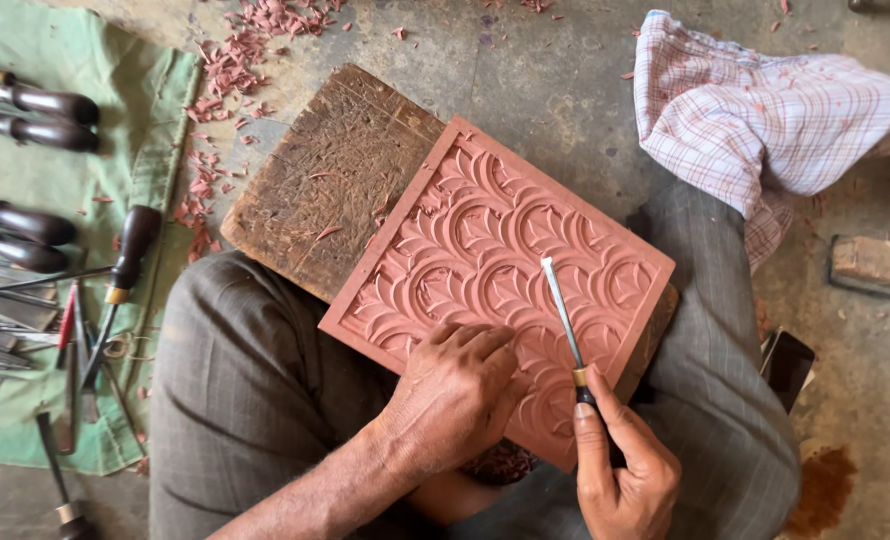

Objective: The person carves a decorative floral pattern into a square wooden block using a small chisel and hand pressure.

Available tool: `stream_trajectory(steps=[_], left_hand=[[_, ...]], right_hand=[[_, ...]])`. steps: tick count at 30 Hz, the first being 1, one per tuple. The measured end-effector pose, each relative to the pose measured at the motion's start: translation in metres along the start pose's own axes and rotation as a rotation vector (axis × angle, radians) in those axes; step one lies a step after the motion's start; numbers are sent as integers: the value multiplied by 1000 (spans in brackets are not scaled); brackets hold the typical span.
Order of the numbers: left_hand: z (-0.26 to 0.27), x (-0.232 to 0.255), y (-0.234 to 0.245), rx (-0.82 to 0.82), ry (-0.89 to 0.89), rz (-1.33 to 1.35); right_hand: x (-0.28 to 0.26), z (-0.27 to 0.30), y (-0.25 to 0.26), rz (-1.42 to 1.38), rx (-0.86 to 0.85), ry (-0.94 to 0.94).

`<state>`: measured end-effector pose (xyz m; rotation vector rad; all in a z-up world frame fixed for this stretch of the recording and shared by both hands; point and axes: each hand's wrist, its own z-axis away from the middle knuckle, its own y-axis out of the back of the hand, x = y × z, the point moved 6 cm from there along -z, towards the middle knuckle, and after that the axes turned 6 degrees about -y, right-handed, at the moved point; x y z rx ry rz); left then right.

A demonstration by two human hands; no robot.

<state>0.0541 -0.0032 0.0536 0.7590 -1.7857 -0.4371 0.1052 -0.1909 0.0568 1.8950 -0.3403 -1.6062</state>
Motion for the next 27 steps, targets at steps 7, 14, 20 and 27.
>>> stream_trajectory(steps=[7,14,20,27], left_hand=[[-17,-12,3,69,-59,-69],[-41,-66,17,49,597,-369],[-36,-93,19,197,634,-443],[-37,-98,13,174,675,-424]], right_hand=[[-15,-32,-1,105,-109,133],[-16,-54,-7,139,-172,217],[-13,-60,-12,133,-220,237],[-10,-65,-9,164,-237,185]])
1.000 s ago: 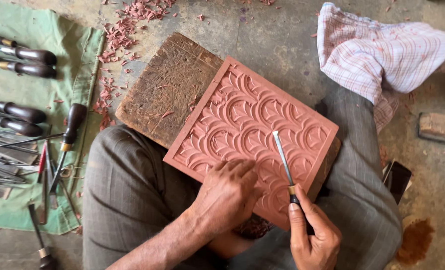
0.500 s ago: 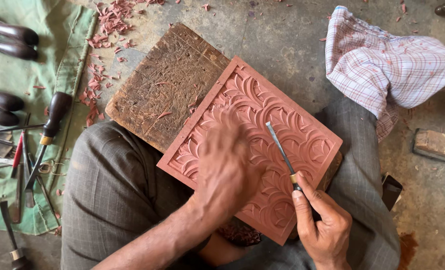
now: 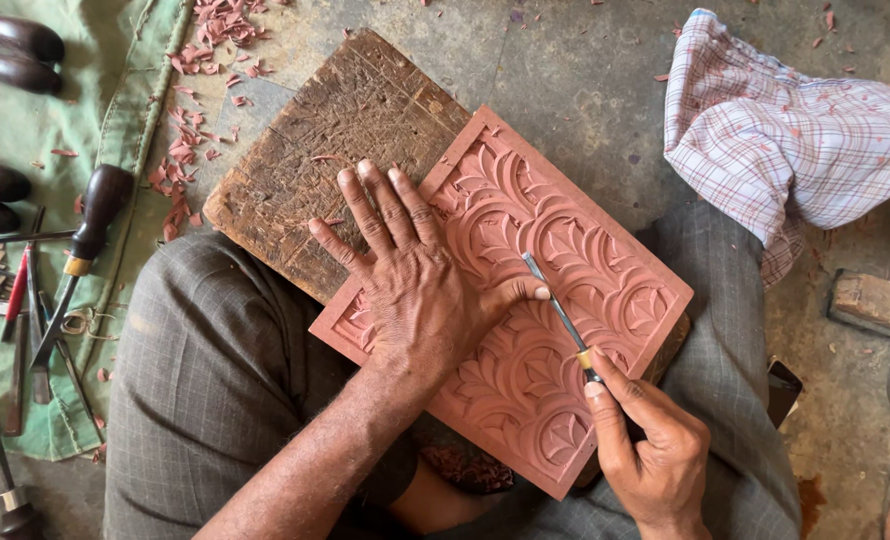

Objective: The person carves a decorative floral pattern into a square wooden block using a small chisel and hand pressure.

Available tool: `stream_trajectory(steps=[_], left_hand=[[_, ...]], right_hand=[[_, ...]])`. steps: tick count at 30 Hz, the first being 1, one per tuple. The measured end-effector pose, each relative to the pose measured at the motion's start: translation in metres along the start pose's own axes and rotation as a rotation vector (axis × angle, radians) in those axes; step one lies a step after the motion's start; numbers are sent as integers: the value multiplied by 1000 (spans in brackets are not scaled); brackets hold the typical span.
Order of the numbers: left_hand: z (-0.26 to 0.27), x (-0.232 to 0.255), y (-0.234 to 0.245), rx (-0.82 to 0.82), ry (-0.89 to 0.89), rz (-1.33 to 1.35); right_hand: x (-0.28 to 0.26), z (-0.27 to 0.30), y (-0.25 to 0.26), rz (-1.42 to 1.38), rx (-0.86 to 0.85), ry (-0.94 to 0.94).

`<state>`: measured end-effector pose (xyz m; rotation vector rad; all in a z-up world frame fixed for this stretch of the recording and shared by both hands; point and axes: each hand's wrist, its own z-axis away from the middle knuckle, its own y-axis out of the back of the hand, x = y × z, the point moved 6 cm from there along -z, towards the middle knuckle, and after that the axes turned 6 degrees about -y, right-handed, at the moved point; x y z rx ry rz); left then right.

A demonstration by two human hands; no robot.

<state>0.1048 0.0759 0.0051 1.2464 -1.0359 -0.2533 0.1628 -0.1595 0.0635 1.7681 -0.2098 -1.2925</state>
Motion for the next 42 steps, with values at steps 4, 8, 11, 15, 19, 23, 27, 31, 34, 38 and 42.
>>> stream_trajectory(steps=[4,8,11,15,19,23,27,31,34,38,42], left_hand=[[0,1,0,21,-10,22],[0,2,3,27,-28,23],[0,2,2,1,-32,6],[1,2,3,10,-37,17],[1,2,3,16,-37,21],[1,1,1,21,-43,22],[0,1,-1,44,-35,40],[1,1,-1,32,-30,42],[0,1,0,25,-16,42],[0,2,2,25,-11,37],[0,2,3,17,-9,24]], right_hand=[[1,-1,3,-10,-7,23],[2,-2,4,-2,-18,10],[3,-2,4,12,-19,4],[1,-2,4,34,-16,-2],[-1,-5,6,26,-35,-12],[-2,-7,8,46,-47,-19],[-6,-9,9,50,-57,-12],[-9,-8,9,75,-39,-4],[-11,-8,8,70,-30,-4],[-15,-6,6,59,-7,38],[-10,-3,2,77,-7,-46]])
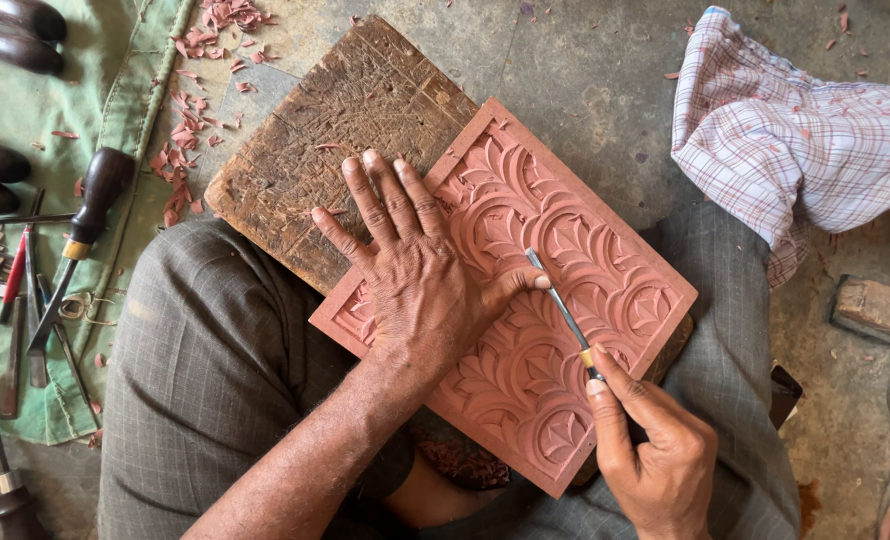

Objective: The person carves a decorative floral pattern into a square wooden block using a small chisel and hand pressure.

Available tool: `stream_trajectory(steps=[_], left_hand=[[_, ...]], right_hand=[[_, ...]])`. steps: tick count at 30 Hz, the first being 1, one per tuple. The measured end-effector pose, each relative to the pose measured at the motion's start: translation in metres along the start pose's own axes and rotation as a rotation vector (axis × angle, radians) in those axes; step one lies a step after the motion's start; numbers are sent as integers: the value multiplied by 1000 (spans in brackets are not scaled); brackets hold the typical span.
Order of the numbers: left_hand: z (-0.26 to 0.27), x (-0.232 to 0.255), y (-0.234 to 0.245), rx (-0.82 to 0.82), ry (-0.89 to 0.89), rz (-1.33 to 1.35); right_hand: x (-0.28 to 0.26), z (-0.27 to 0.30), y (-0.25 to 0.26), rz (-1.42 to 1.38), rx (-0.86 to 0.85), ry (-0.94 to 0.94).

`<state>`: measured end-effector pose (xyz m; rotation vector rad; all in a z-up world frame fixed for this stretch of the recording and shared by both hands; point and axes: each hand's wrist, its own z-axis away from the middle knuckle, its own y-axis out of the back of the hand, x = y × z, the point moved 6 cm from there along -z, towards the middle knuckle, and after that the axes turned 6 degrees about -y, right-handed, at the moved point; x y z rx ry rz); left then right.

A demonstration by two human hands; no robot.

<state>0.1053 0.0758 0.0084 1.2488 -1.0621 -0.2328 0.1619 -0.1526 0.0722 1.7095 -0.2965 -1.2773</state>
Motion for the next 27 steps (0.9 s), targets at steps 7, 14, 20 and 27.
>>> stream_trajectory(steps=[7,14,20,27], left_hand=[[0,0,-1,4,-11,-13],[1,0,2,32,-18,10],[0,1,4,21,-12,6],[0,1,4,18,-30,-6]], right_hand=[[-4,2,-7,-39,18,46],[-7,8,-5,-36,33,6],[-5,7,-4,-48,27,3],[8,5,-8,-37,9,-60]])
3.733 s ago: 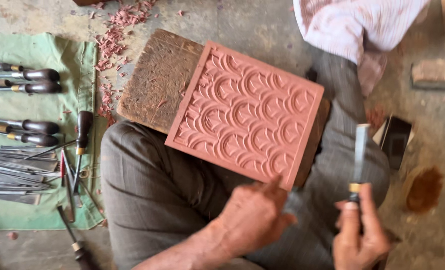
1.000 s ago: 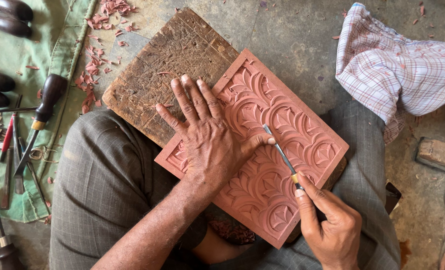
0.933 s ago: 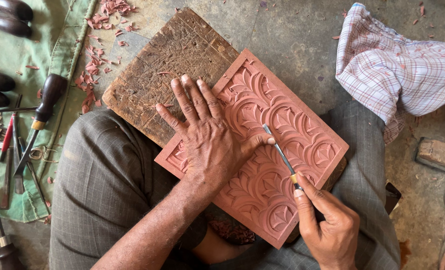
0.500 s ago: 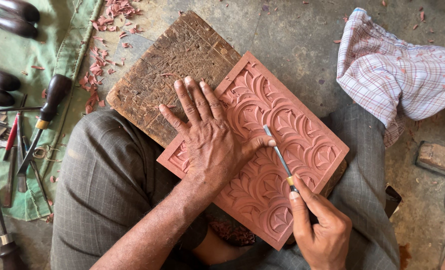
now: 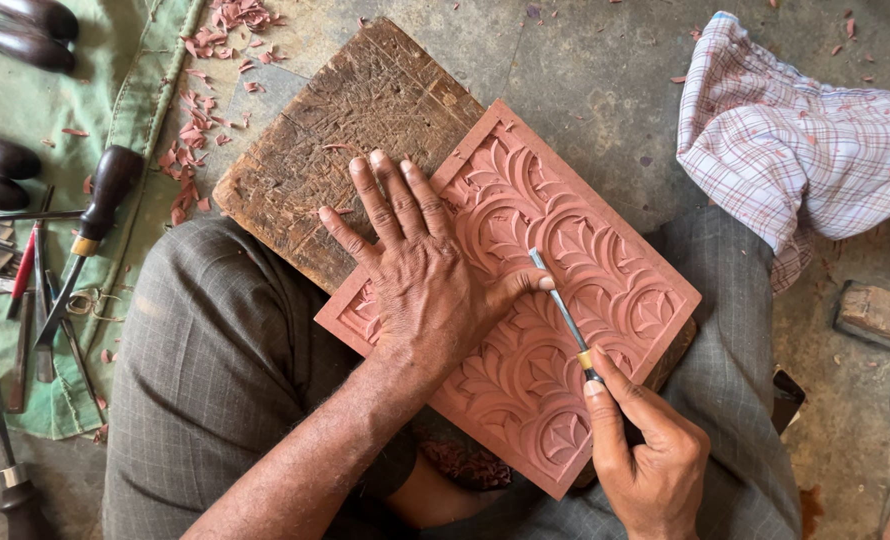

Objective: The person carves a decorative floral pattern into a square wooden block using a small chisel and hand pressure.

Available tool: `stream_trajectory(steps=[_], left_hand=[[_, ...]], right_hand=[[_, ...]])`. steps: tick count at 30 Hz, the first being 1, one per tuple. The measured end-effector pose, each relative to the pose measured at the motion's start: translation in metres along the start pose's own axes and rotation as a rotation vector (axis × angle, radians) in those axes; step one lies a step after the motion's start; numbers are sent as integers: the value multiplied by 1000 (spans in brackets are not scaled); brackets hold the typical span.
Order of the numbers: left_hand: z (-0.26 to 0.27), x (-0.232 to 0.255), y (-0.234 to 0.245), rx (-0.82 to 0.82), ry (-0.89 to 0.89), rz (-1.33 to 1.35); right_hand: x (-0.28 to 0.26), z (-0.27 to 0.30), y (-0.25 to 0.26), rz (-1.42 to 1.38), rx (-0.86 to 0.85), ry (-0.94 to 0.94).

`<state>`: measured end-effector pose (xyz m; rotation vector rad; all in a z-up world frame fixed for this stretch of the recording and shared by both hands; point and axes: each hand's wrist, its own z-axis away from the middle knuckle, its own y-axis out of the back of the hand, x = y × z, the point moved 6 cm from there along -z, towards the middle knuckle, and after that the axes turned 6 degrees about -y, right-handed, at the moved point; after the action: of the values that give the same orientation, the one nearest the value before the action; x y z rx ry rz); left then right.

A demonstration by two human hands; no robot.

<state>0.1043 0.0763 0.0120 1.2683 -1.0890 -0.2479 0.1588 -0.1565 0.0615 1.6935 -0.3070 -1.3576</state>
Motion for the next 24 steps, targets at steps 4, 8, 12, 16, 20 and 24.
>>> stream_trajectory(steps=[4,8,12,16,20,24], left_hand=[[1,-1,-2,7,5,6],[0,-1,-3,9,7,-7],[0,-1,-3,-3,12,2],[2,-3,-7,-32,26,-26],[1,-3,-3,0,-14,-5],[-3,0,3,45,-117,41]], right_hand=[[-4,2,-2,-69,8,115],[0,2,-4,-60,9,43],[1,1,-6,-57,1,-23],[-4,3,-10,-101,39,18],[0,2,-7,-215,79,-45],[3,6,-4,-171,57,-29]])
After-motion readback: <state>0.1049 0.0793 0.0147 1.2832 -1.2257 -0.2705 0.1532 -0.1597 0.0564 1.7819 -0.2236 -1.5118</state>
